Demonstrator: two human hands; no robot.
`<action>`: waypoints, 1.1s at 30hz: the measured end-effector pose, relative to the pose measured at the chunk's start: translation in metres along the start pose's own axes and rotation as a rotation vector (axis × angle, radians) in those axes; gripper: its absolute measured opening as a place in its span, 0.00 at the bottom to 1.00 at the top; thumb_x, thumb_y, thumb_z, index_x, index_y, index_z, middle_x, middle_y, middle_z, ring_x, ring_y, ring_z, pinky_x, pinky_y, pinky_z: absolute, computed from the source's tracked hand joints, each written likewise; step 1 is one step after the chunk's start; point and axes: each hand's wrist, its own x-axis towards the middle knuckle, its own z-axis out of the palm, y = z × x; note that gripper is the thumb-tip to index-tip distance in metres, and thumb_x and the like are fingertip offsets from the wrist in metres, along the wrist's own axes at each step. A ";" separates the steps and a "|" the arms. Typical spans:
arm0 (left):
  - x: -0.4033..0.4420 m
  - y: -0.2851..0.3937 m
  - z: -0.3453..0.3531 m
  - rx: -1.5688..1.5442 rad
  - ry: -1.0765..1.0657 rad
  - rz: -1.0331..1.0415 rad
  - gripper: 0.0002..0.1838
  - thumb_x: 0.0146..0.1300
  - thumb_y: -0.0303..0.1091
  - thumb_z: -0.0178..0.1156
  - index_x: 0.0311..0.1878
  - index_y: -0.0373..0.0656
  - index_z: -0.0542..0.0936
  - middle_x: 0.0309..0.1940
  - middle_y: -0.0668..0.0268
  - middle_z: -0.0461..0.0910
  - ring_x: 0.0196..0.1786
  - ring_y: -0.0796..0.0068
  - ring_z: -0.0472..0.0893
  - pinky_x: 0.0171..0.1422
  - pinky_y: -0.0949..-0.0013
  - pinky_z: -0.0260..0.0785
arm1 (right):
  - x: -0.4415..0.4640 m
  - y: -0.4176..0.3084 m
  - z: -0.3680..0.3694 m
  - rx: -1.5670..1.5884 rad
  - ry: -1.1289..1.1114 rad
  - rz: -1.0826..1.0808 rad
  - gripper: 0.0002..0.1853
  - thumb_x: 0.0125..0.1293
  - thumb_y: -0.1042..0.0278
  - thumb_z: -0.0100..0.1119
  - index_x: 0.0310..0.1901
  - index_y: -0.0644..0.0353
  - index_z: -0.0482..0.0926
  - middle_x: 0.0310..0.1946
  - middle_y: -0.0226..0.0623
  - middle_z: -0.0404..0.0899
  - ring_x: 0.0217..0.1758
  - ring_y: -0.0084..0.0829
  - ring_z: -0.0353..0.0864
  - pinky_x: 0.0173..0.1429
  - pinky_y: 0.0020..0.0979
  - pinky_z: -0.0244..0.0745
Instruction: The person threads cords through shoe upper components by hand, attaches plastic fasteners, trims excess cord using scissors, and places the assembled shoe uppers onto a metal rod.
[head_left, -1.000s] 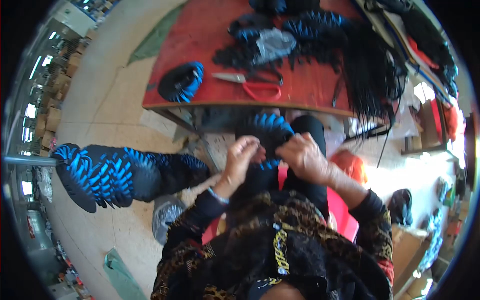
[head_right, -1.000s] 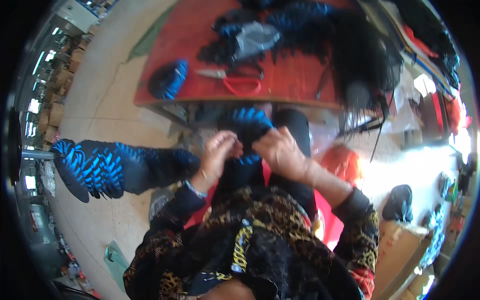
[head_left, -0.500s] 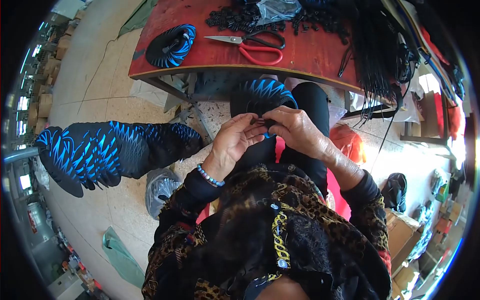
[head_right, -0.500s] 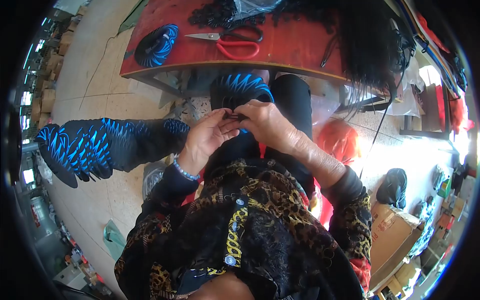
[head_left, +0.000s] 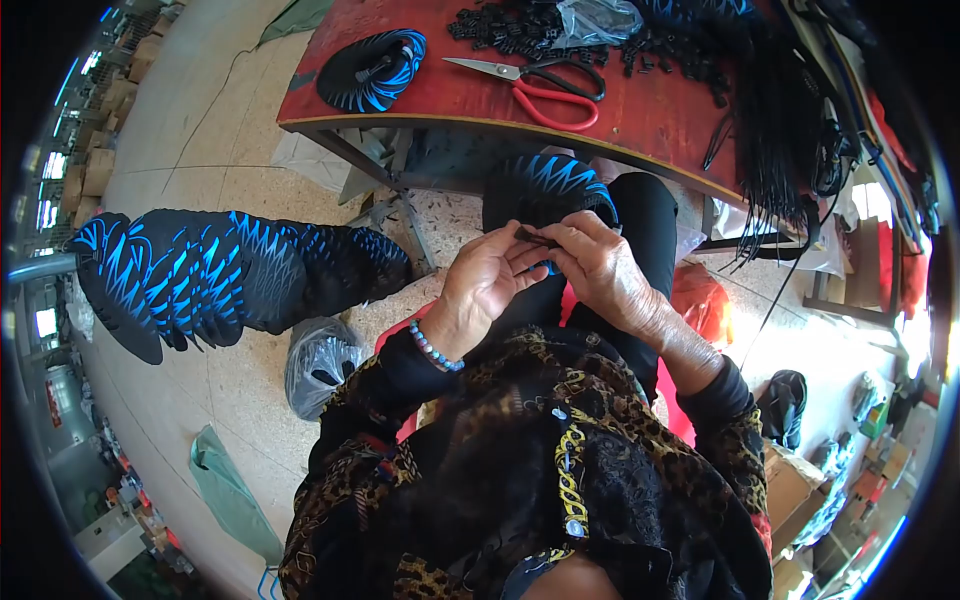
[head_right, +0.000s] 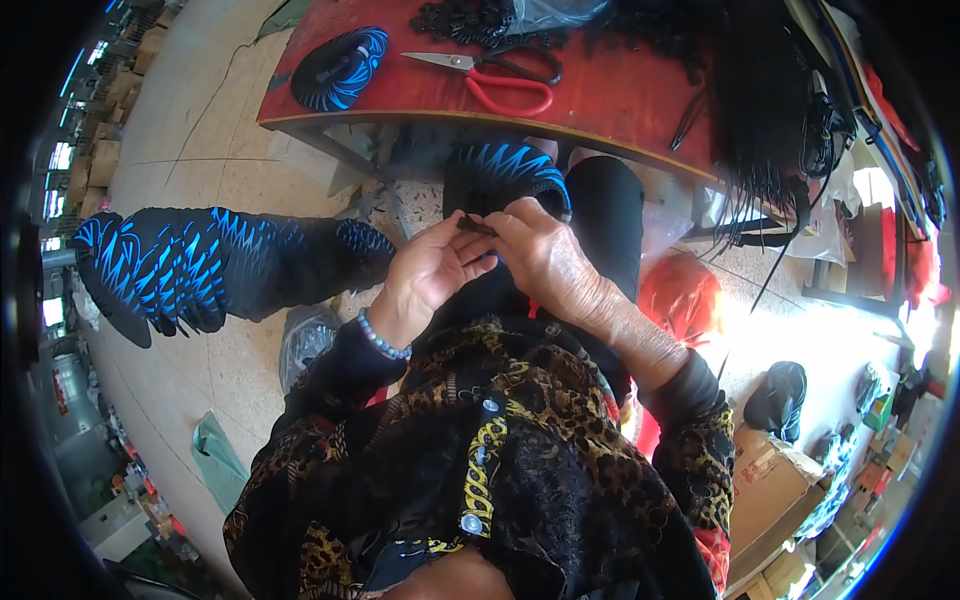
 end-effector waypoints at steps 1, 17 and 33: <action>0.000 -0.001 0.001 -0.009 -0.005 0.003 0.09 0.70 0.33 0.50 0.43 0.37 0.76 0.37 0.56 0.80 0.41 0.66 0.81 0.49 0.62 0.73 | 0.000 0.000 0.000 -0.019 -0.001 -0.006 0.14 0.55 0.80 0.56 0.45 0.63 0.77 0.36 0.41 0.72 0.31 0.39 0.76 0.36 0.32 0.74; -0.008 -0.006 0.020 0.375 0.163 0.270 0.08 0.69 0.31 0.52 0.45 0.37 0.76 0.37 0.59 0.80 0.37 0.72 0.81 0.43 0.72 0.73 | 0.001 -0.008 0.004 -0.102 -0.032 0.085 0.14 0.56 0.81 0.57 0.46 0.65 0.78 0.38 0.40 0.73 0.32 0.36 0.76 0.36 0.30 0.74; 0.006 -0.015 0.007 0.605 0.058 0.542 0.10 0.68 0.32 0.54 0.45 0.38 0.80 0.38 0.64 0.80 0.39 0.81 0.77 0.41 0.82 0.69 | 0.008 0.006 0.040 -0.124 0.302 -0.018 0.13 0.50 0.77 0.58 0.40 0.57 0.78 0.31 0.34 0.77 0.34 0.33 0.76 0.39 0.30 0.74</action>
